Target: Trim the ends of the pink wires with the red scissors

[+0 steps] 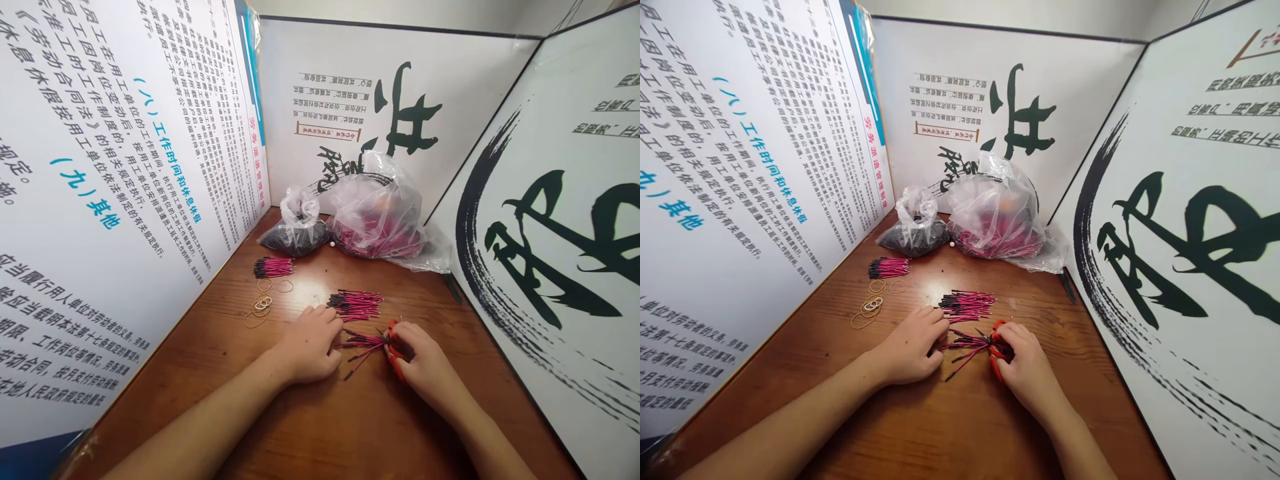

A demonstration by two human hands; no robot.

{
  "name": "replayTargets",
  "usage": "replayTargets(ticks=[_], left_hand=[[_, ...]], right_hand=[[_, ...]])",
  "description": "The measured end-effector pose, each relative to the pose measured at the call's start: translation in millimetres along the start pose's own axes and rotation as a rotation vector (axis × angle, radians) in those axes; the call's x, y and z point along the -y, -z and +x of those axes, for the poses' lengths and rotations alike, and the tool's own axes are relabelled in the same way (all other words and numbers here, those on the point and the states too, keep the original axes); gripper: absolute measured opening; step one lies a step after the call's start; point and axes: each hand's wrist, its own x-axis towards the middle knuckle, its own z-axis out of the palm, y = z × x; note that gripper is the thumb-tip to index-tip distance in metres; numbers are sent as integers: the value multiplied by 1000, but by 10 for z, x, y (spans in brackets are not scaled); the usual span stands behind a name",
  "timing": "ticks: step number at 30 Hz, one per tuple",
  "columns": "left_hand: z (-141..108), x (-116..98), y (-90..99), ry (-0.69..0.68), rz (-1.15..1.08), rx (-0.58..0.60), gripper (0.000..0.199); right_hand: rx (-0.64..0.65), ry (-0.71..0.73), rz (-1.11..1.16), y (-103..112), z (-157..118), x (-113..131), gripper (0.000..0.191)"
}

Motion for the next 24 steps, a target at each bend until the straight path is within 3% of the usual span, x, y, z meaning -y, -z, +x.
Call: replayTargets(ticks=[15, 24], left_hand=[[12, 56, -67, -16, 2, -60, 3], [30, 69, -105, -10, -17, -49, 7]], right_hand=[[13, -14, -37, -16, 3, -40, 24], [4, -68, 116, 26, -17, -26, 23]])
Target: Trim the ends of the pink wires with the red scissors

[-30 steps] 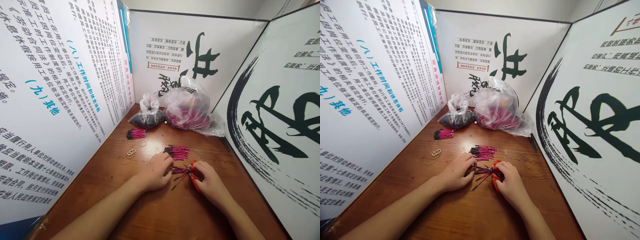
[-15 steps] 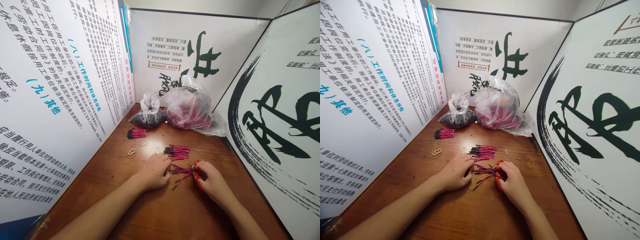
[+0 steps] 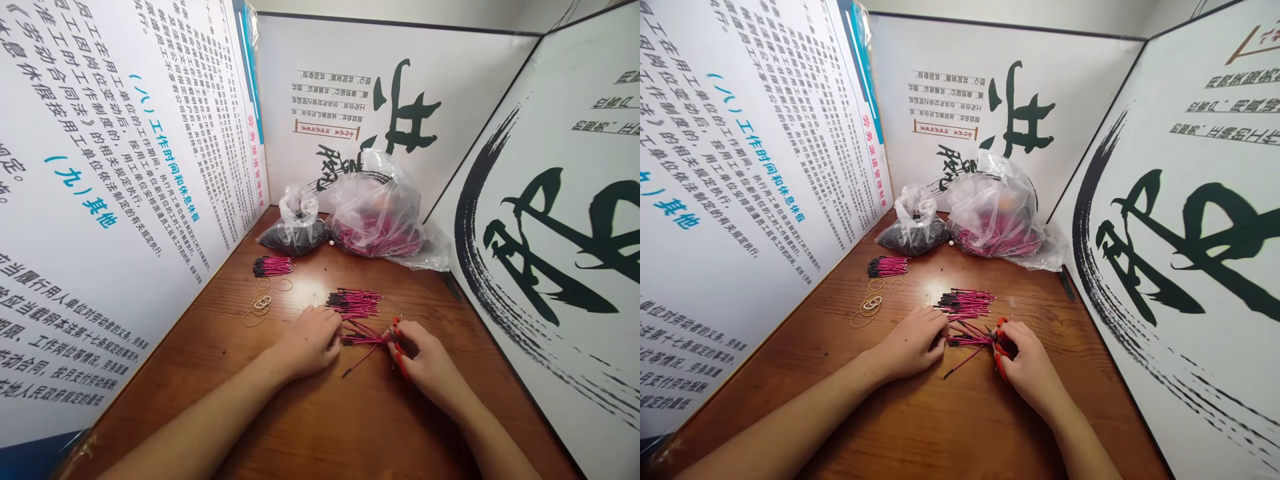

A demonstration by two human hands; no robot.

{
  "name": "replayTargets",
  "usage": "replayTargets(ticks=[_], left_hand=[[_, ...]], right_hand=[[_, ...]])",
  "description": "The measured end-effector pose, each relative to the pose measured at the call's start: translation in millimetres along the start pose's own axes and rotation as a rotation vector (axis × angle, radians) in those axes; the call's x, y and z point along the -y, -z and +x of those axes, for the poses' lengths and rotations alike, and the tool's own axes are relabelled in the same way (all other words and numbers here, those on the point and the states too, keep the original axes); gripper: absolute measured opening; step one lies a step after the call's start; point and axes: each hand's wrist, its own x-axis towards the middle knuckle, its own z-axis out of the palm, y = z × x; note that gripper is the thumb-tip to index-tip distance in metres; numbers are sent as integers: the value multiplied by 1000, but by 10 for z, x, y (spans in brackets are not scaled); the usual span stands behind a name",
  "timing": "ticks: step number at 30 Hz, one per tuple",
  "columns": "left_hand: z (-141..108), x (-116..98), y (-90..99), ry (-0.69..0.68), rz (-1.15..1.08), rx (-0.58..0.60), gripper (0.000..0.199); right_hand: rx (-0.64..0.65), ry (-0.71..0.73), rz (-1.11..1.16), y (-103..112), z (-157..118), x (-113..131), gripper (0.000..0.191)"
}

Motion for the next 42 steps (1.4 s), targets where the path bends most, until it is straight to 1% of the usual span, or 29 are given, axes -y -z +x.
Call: replayTargets(ticks=[6, 13, 18, 23, 28, 33, 36, 38, 42], left_hand=[[-9, -7, 11, -9, -15, 6, 4], [1, -5, -33, -32, -66, 3, 8], [13, -3, -64, -22, -87, -23, 5], [24, 12, -19, 5, -158, -62, 7], [18, 8, -4, -18, -220, -95, 8], [14, -5, -20, -59, -240, -103, 9], [17, -15, -14, -76, -218, -105, 9], [20, -22, -6, -83, -165, -109, 7], [24, -22, 5, -50, -28, -107, 6]], right_hand=[[6, -82, 134, 46, -16, -2, 22], [-3, -94, 155, 43, -6, -22, 20], [-46, -90, 141, 49, 2, -9, 20], [-113, -96, 163, 58, -13, 12, 21], [-114, -78, 251, -34, -49, 71, 25], [-112, -68, 304, -124, -67, 156, 27], [-120, -90, 319, -108, -67, 187, 28], [-139, -119, 322, -81, -69, 193, 28], [-238, -197, 318, -30, -77, 169, 30]])
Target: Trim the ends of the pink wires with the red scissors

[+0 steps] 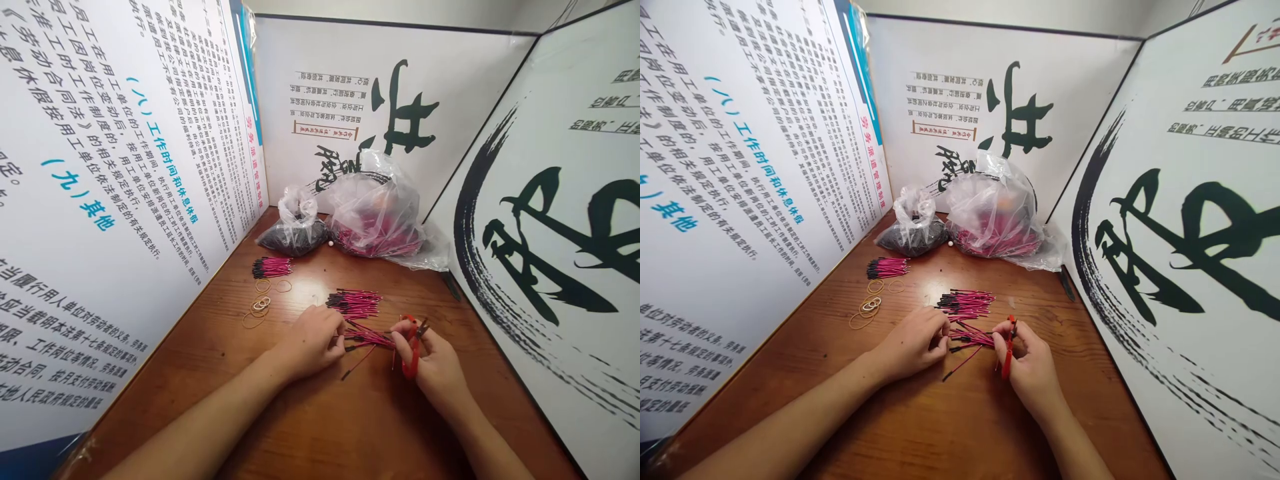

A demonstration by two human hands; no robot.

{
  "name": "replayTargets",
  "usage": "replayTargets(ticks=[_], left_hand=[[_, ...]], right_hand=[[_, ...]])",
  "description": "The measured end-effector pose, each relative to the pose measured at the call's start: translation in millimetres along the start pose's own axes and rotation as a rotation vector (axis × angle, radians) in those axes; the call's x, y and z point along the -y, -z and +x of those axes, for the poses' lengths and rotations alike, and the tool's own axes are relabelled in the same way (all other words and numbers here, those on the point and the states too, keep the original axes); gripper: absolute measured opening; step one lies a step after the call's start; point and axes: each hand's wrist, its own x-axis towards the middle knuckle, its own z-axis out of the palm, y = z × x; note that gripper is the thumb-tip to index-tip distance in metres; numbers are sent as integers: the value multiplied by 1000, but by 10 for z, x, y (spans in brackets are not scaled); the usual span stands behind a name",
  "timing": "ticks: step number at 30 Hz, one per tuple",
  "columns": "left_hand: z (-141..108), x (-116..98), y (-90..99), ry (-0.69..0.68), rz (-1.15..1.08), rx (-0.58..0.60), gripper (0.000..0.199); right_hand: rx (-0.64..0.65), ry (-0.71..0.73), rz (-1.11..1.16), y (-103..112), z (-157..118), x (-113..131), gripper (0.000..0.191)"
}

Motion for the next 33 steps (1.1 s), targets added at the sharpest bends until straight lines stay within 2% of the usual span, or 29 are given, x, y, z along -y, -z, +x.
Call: replayTargets(ticks=[7, 13, 16, 20, 23, 25, 28, 31, 33], left_hand=[[63, 34, -7, 24, 83, 1, 7], [359, 99, -30, 14, 86, -5, 13], [412, 73, -37, -24, 30, -22, 13], [344, -1, -50, -71, -75, -68, 11], [312, 34, -70, 8, -141, -161, 12], [315, 104, -81, 68, -170, -215, 12], [324, 201, -72, 120, -184, -268, 15], [313, 208, -44, 60, -179, -230, 15], [302, 167, -38, -17, -168, -166, 13]], right_hand=[[-233, -52, -17, 70, 37, -31, 29], [-324, -4, -110, 133, 25, 50, 28], [-355, 39, -160, 173, 9, 70, 27], [-353, 117, -216, 158, 21, 84, 25], [-306, 167, -229, 26, 88, 108, 25], [-206, 197, -210, -77, 147, 108, 26], [-127, 191, -191, -114, 209, 50, 27], [-156, 138, -224, 14, 222, -61, 27], [-105, 128, -256, 109, 215, -128, 26]])
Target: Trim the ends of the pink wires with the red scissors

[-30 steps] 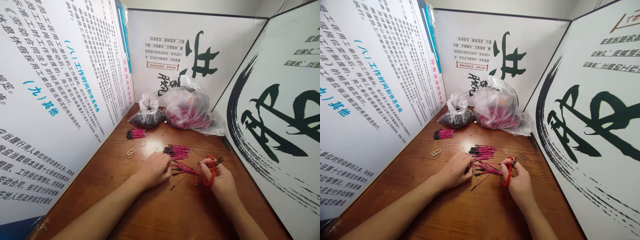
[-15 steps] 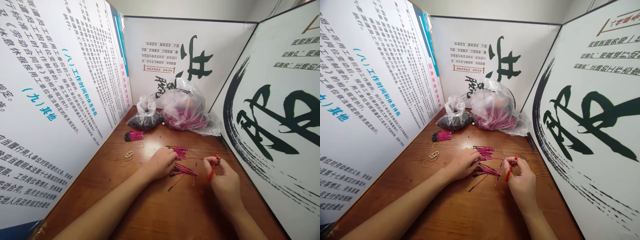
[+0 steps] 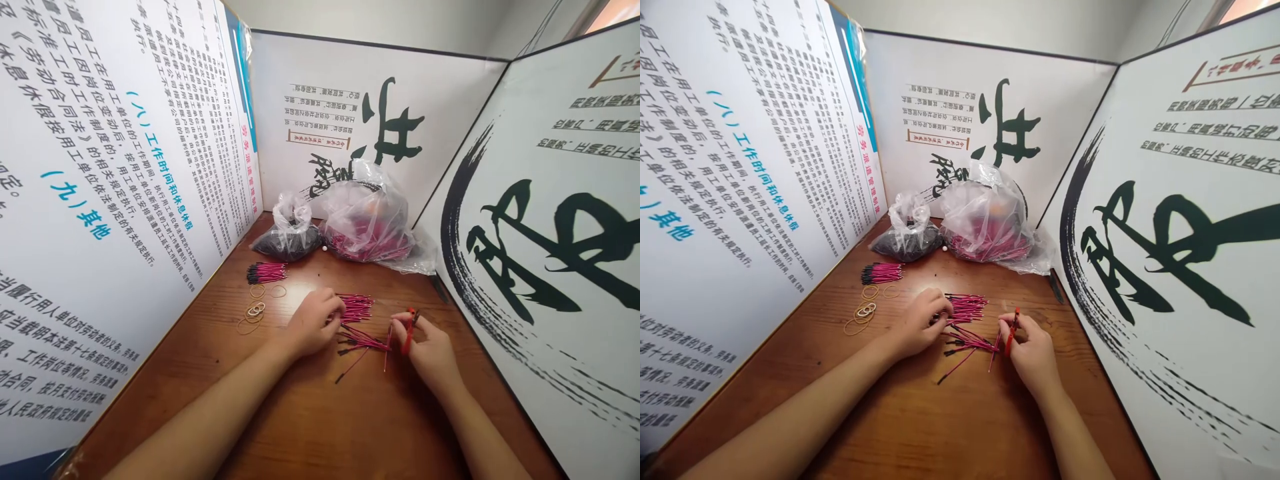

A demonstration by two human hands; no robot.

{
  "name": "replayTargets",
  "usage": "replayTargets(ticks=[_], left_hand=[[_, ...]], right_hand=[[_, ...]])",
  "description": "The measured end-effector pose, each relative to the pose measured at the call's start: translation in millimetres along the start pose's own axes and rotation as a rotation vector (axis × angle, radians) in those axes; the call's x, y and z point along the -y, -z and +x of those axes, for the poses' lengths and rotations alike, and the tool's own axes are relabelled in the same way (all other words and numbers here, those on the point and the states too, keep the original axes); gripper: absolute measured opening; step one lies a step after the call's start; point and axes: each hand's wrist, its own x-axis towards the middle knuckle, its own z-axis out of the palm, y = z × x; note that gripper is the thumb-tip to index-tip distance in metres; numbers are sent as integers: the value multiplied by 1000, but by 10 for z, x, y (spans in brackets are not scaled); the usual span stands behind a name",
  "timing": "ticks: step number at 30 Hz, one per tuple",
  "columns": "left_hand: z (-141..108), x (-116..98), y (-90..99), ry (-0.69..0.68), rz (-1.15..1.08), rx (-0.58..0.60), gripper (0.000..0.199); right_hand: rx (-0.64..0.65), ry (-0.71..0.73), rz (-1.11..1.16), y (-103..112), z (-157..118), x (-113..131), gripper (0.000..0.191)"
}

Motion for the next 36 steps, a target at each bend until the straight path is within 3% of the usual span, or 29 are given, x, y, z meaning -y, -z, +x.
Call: replayTargets(ticks=[3, 7, 18, 24, 30, 36], left_hand=[[-7, -55, -31, -67, 65, 101, 11], [-1, -60, -66, -47, 202, 196, 11], [-6, -137, -47, -56, 158, 273, 7], [-2, -143, -53, -20, 78, 214, 9], [44, -32, -63, 137, -77, 57, 14], [65, 55, -104, 208, -284, -2, 7]], right_hand=[[137, 56, -52, 39, -18, -61, 24], [281, 127, -125, -2, -35, -51, 24], [335, 144, -155, -11, -48, -16, 23], [281, 121, -103, -22, -57, 5, 25], [152, 17, -36, -14, -63, -23, 24], [180, 47, -94, -18, -59, -6, 22]])
